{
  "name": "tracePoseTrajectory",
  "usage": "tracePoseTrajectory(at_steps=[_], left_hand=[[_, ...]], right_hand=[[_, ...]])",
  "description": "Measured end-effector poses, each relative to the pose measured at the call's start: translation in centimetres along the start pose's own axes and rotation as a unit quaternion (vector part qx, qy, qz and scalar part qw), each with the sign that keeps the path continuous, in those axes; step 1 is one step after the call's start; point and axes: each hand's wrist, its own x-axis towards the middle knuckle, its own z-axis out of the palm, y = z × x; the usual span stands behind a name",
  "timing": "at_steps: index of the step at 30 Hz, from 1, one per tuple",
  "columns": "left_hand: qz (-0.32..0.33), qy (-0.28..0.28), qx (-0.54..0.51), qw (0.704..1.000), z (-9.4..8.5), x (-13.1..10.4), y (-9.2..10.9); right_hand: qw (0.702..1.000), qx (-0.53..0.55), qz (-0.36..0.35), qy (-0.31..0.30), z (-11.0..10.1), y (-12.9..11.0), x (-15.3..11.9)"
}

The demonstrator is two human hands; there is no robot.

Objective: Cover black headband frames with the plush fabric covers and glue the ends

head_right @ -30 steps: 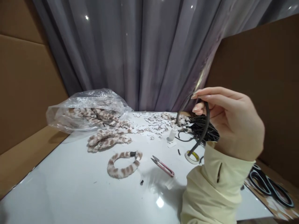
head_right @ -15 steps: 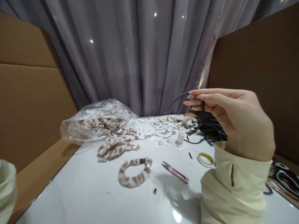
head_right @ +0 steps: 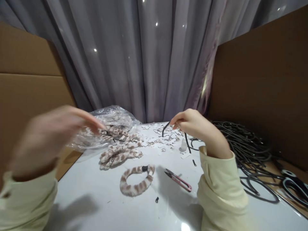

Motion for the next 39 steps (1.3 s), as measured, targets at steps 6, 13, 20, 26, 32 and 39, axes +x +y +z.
tracePoseTrajectory(at_steps=[6,13,20,26,32,39], left_hand=[[0.211,-0.175,0.110,0.955,11.2,-0.4,-3.9],[0.264,-0.128,0.082,0.953,16.9,-1.4,-6.4],[0.298,-0.085,0.048,0.950,17.8,-1.9,-7.3],[0.236,-0.081,-0.080,0.965,17.7,-2.0,-7.0],[0.202,-0.087,-0.112,0.969,17.8,-2.0,-6.9],[0.354,-0.023,-0.004,0.935,18.4,-1.9,-7.7]], right_hand=[[0.985,-0.128,-0.087,-0.080,8.7,2.1,-0.6],[0.976,-0.010,-0.166,-0.142,18.2,4.6,-5.5],[0.982,0.069,-0.154,-0.090,19.6,4.8,-5.8],[0.983,0.035,-0.172,-0.044,20.4,4.9,-6.7],[0.978,0.012,-0.200,-0.057,20.3,4.8,-6.6],[0.971,-0.011,-0.230,-0.065,20.1,4.9,-6.5]])
